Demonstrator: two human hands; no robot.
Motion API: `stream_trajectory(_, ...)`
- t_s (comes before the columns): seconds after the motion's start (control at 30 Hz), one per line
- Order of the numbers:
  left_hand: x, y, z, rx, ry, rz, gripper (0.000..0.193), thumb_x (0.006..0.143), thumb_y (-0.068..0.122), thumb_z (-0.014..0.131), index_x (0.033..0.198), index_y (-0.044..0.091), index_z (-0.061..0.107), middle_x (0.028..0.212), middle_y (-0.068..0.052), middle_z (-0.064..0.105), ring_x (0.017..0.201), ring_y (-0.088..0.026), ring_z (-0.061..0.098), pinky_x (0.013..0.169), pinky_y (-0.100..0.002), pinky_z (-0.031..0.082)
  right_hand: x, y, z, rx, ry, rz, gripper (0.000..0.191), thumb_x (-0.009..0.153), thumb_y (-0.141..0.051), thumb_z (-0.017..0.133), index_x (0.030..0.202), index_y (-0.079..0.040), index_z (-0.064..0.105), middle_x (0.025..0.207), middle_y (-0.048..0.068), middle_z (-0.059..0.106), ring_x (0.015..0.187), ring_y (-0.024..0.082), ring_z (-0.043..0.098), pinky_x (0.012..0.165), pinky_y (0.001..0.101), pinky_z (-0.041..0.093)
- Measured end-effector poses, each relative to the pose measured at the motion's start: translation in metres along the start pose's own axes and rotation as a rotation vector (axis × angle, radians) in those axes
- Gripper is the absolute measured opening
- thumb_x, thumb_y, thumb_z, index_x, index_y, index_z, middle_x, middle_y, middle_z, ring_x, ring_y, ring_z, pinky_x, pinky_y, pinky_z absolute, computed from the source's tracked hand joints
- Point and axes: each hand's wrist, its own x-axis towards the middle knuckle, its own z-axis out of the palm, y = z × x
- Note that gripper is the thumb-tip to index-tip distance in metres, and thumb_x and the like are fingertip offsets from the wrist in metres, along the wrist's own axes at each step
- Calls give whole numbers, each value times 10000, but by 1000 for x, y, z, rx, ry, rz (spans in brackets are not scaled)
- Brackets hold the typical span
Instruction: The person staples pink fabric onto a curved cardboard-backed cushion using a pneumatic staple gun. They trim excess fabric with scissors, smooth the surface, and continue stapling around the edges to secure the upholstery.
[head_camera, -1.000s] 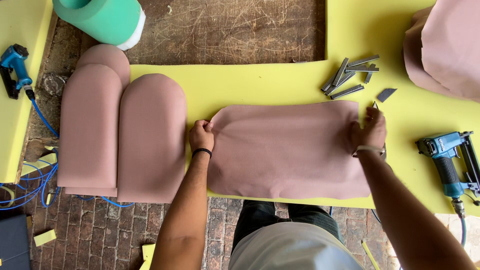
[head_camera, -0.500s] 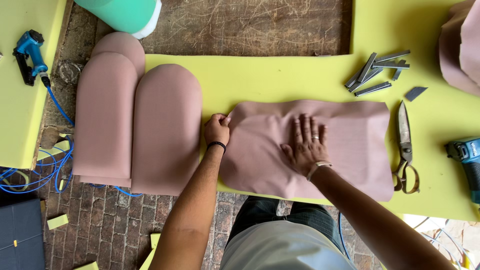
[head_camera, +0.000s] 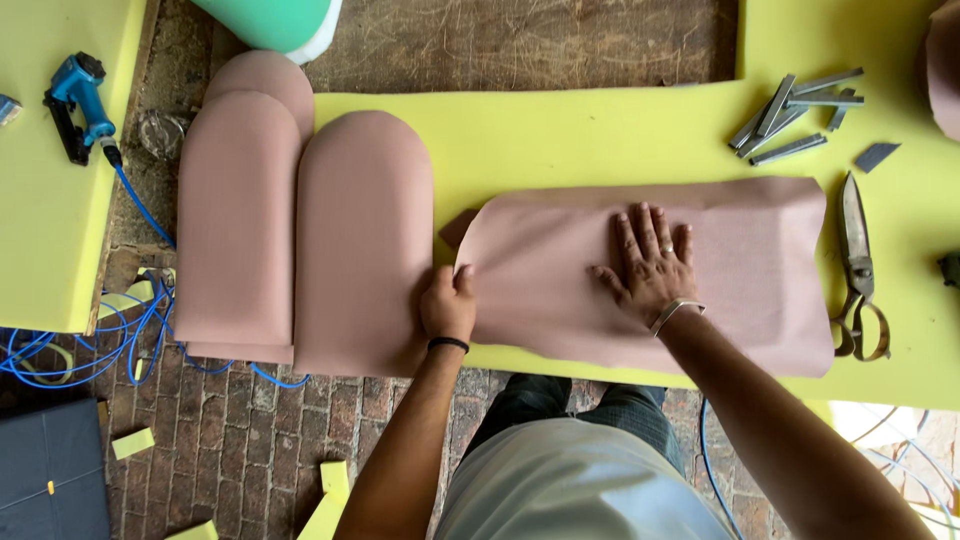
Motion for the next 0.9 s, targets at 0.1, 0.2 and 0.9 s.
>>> stream_trajectory(0.1, 0, 2, 4, 155, 4, 72, 312, 1014, 375, 663, 920, 78, 639, 814, -174, 730, 742, -419, 681, 632, -526, 527, -1, -1, -5, 7, 1, 6, 882, 959, -740, 225, 1635, -183, 125, 1705, 114, 60, 1571, 285, 10, 1242, 541, -51)
stream_trajectory(0.2, -5, 11, -3, 74, -84, -51, 301, 993, 370, 652, 1105, 94, 612, 989, -159, 744, 843, -391, 704, 699, -492, 564, -4, -6, -10, -18, -62, 82, 879, 948, -728, 261, 1640, -202, 131, 1710, 98, 55, 1572, 268, 15, 1238, 546, -45)
stream_trajectory(0.9, -24, 76, 27, 280, -331, 524, 698, 921, 513, 635, 1531, 251, 419, 1675, -161, 252, 1546, -383, 198, 1236, -580, 150, -87, 81, -11, 260, 231, 506, 948, 973, -697, 463, 1626, -33, 288, 1683, 242, 234, 1554, 408, 212, 1256, 509, 183)
